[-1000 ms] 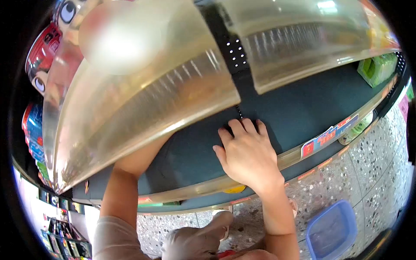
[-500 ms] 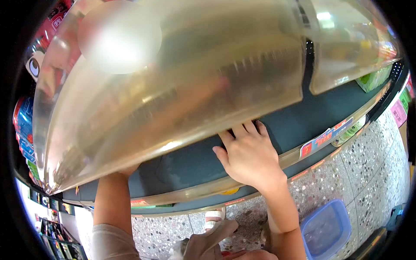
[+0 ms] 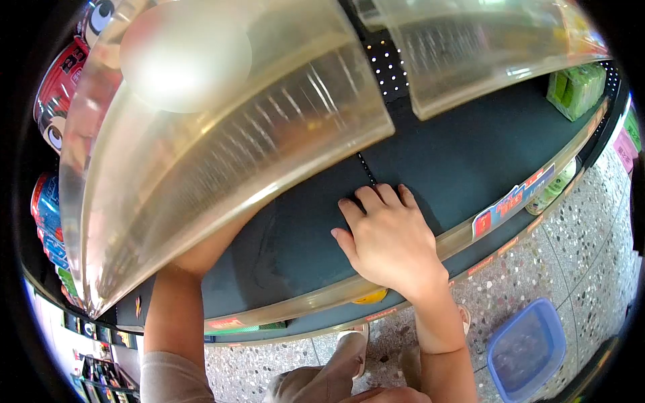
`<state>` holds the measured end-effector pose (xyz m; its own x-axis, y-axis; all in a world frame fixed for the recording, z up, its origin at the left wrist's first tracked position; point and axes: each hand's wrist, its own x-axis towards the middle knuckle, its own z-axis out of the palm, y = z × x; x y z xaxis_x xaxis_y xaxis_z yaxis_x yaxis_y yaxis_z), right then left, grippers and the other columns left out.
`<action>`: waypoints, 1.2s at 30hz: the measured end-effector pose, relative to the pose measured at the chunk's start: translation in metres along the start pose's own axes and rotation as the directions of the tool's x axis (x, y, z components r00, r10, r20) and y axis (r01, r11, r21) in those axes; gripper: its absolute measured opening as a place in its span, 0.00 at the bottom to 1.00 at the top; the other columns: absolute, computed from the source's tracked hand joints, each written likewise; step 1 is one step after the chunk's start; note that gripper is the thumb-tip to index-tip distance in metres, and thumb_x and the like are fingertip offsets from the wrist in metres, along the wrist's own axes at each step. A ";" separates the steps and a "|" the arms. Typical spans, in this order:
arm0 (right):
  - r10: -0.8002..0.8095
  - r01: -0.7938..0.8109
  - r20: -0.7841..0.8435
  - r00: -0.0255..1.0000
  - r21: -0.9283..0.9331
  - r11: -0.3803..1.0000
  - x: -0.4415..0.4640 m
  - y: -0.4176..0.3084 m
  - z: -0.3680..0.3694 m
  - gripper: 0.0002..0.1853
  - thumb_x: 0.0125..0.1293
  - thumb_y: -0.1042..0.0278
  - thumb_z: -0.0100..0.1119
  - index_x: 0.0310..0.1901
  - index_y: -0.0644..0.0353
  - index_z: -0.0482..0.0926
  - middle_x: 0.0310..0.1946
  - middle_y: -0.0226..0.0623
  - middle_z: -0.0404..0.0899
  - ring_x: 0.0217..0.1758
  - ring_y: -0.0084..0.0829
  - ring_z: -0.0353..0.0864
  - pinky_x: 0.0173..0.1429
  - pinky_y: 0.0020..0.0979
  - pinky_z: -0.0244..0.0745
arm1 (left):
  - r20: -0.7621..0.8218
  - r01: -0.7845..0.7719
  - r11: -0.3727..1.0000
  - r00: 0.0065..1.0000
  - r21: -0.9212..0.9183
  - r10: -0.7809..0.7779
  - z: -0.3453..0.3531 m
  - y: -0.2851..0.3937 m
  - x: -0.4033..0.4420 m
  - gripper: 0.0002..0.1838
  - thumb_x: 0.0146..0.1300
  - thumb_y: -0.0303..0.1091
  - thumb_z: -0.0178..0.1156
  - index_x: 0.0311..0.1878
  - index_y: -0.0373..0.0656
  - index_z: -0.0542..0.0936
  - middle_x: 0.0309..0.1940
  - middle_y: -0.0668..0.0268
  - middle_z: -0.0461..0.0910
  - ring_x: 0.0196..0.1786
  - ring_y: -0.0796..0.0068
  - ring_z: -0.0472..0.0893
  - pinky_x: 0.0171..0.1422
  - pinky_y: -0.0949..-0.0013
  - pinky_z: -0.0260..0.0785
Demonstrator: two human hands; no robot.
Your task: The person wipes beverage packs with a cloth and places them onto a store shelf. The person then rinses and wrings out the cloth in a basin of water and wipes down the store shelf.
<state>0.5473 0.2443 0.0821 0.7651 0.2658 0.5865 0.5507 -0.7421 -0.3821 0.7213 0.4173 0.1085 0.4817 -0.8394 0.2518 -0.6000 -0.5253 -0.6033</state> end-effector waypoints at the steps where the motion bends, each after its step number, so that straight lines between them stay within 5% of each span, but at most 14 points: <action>1: 0.000 0.000 -0.001 1.000 0.002 1.000 0.001 0.000 0.000 0.18 0.61 0.56 0.60 0.41 0.64 0.83 0.38 0.44 0.79 0.49 0.44 0.78 0.60 0.56 0.70 | 0.003 -0.006 1.000 1.000 -0.007 0.006 0.001 0.000 0.000 0.20 0.57 0.31 0.59 0.55 0.47 0.79 0.43 0.70 0.78 0.43 0.67 0.78 0.45 0.60 0.73; 11: -0.014 0.014 -0.012 1.000 0.031 0.999 -0.002 0.002 0.000 0.17 0.60 0.56 0.61 0.39 0.64 0.83 0.37 0.44 0.79 0.47 0.45 0.79 0.58 0.57 0.71 | 0.161 0.092 0.995 0.983 -0.025 -0.087 -0.001 0.004 -0.003 0.15 0.60 0.30 0.58 0.51 0.48 0.81 0.39 0.68 0.79 0.41 0.65 0.80 0.43 0.60 0.73; 17: -0.015 0.016 -0.024 1.000 0.045 0.999 -0.002 0.002 0.000 0.17 0.60 0.55 0.61 0.37 0.64 0.83 0.36 0.44 0.80 0.47 0.45 0.79 0.57 0.56 0.72 | 0.063 0.166 0.902 0.986 -0.398 -0.154 -0.015 0.007 -0.009 0.19 0.57 0.26 0.59 0.53 0.50 0.83 0.39 0.64 0.79 0.40 0.60 0.82 0.43 0.58 0.75; 26: -0.012 0.012 -0.009 1.000 0.056 0.998 -0.002 0.002 0.001 0.17 0.61 0.55 0.61 0.38 0.63 0.83 0.36 0.44 0.80 0.46 0.44 0.79 0.58 0.56 0.71 | 0.216 0.335 0.873 0.938 -0.353 -0.272 -0.014 0.003 -0.020 0.19 0.59 0.27 0.58 0.55 0.47 0.82 0.44 0.62 0.79 0.46 0.56 0.82 0.50 0.56 0.75; 30: -0.009 0.011 -0.037 0.999 0.062 0.998 -0.003 0.002 0.003 0.17 0.61 0.55 0.61 0.39 0.63 0.83 0.37 0.43 0.80 0.47 0.44 0.78 0.58 0.56 0.70 | 0.345 0.443 0.882 0.862 -0.160 -0.371 0.008 -0.014 -0.044 0.18 0.61 0.29 0.56 0.55 0.48 0.81 0.47 0.61 0.79 0.49 0.56 0.81 0.53 0.57 0.75; 34: 0.004 -0.005 0.005 1.000 0.041 0.999 0.000 0.000 -0.001 0.17 0.61 0.55 0.61 0.39 0.62 0.82 0.37 0.43 0.80 0.47 0.44 0.78 0.59 0.54 0.71 | 0.286 0.513 0.822 0.849 -0.248 -0.444 -0.038 -0.020 -0.050 0.18 0.61 0.31 0.58 0.55 0.51 0.82 0.45 0.61 0.79 0.47 0.56 0.82 0.51 0.56 0.74; 36: 0.005 -0.005 0.010 1.000 0.035 0.999 0.000 0.000 -0.001 0.17 0.61 0.55 0.61 0.39 0.62 0.82 0.37 0.43 0.80 0.47 0.43 0.78 0.59 0.54 0.71 | 0.074 0.529 0.828 0.848 -0.186 -0.525 -0.044 -0.028 -0.056 0.18 0.63 0.33 0.57 0.57 0.53 0.81 0.50 0.61 0.79 0.50 0.54 0.81 0.56 0.54 0.72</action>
<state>0.5471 0.2438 0.0827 0.7713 0.2683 0.5772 0.5578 -0.7216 -0.4101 0.6829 0.4731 0.1447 0.7709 -0.4258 0.4738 -0.3612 -0.9048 -0.2254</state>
